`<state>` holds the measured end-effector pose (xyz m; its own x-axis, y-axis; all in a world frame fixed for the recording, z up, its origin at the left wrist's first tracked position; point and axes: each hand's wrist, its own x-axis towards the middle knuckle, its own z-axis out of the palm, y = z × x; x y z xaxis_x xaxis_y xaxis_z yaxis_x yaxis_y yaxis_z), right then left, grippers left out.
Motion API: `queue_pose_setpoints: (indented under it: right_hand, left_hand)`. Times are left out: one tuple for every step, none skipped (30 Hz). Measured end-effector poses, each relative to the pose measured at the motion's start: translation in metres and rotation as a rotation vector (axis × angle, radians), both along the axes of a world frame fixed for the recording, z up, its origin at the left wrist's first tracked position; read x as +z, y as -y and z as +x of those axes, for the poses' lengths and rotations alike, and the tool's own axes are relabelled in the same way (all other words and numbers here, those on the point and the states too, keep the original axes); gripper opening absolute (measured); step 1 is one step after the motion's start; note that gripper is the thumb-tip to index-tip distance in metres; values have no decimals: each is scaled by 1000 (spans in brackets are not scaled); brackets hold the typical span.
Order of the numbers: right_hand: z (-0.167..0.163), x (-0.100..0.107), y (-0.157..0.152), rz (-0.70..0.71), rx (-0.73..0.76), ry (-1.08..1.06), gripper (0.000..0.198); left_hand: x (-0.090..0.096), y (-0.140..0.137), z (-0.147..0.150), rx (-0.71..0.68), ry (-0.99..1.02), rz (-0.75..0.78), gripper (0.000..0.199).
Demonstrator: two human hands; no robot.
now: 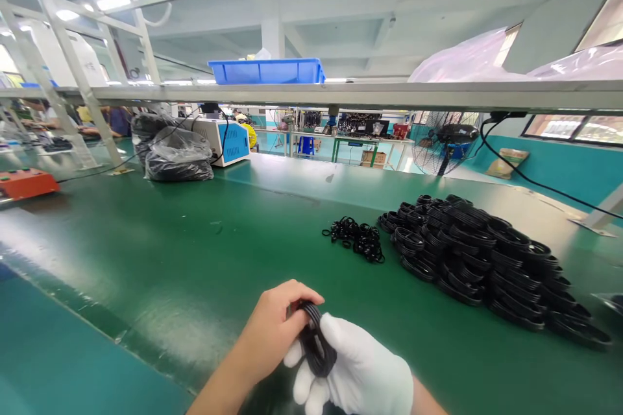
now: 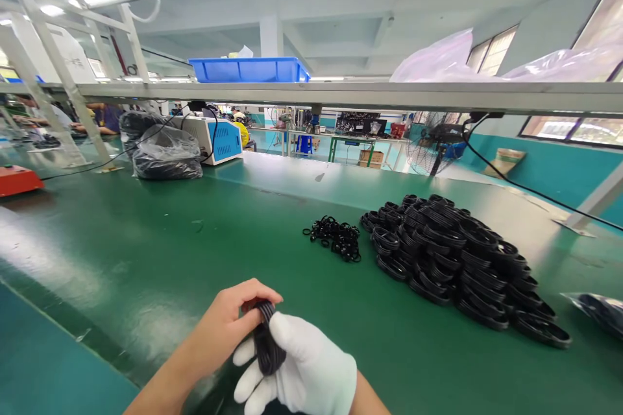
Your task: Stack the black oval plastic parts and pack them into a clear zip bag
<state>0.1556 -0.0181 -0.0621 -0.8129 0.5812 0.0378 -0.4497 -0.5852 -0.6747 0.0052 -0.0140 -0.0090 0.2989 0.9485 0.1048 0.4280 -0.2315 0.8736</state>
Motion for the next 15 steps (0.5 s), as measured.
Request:
queue_pose_setpoints:
  right_hand:
    - [0, 0, -1, -19, 2, -5, 59]
    - [1, 1, -2, -33, 2, -3, 63]
    - [1, 2, -3, -40, -3, 7, 64]
    - [2, 2, -3, -34, -17, 23, 62]
    - [3, 2, -4, -18, -39, 43, 58]
    - [3, 2, -4, -6, -64, 66, 54]
    - [4, 2, -4, -3, -86, 84, 51]
    - [5, 2, -4, -10, -98, 95, 50]
    - [5, 2, -5, -27, -95, 103, 52]
    - [6, 3, -5, -47, -75, 111, 55]
    - [6, 3, -6, -66, -40, 124, 60]
    - [7, 4, -7, -75, -4, 140, 64]
    - [6, 5, -7, -74, 14, 159, 67]
    - [6, 5, -8, -68, 0, 181, 69]
    - [5, 6, -8, -55, -42, 204, 68]
  left_hand:
    - [-1, -3, 1, 18, 14, 5, 24]
    - [-2, -5, 2, 37, 32, 14, 24]
    - [-3, -8, 2, 51, 47, 24, 24]
    - [-4, -9, 3, 62, 53, 36, 24]
    - [-5, -10, 2, 71, 48, 45, 23]
    - [-5, -11, 2, 76, 40, 43, 23]
    - [-5, -11, 0, 68, 41, 25, 23]
    - [-4, -11, -2, 46, 60, -14, 23]
    - [-3, -11, -5, 12, 99, -72, 24]
    - [-2, -11, -8, -27, 154, -143, 26]
    - [-1, -11, -11, -61, 214, -213, 29]
    - [-1, -11, -14, -81, 265, -271, 30]
    - [-1, -11, -17, -82, 296, -311, 30]
    - [-1, -12, -19, -65, 307, -336, 28]
    - [-2, -13, -20, -40, 306, -348, 27]
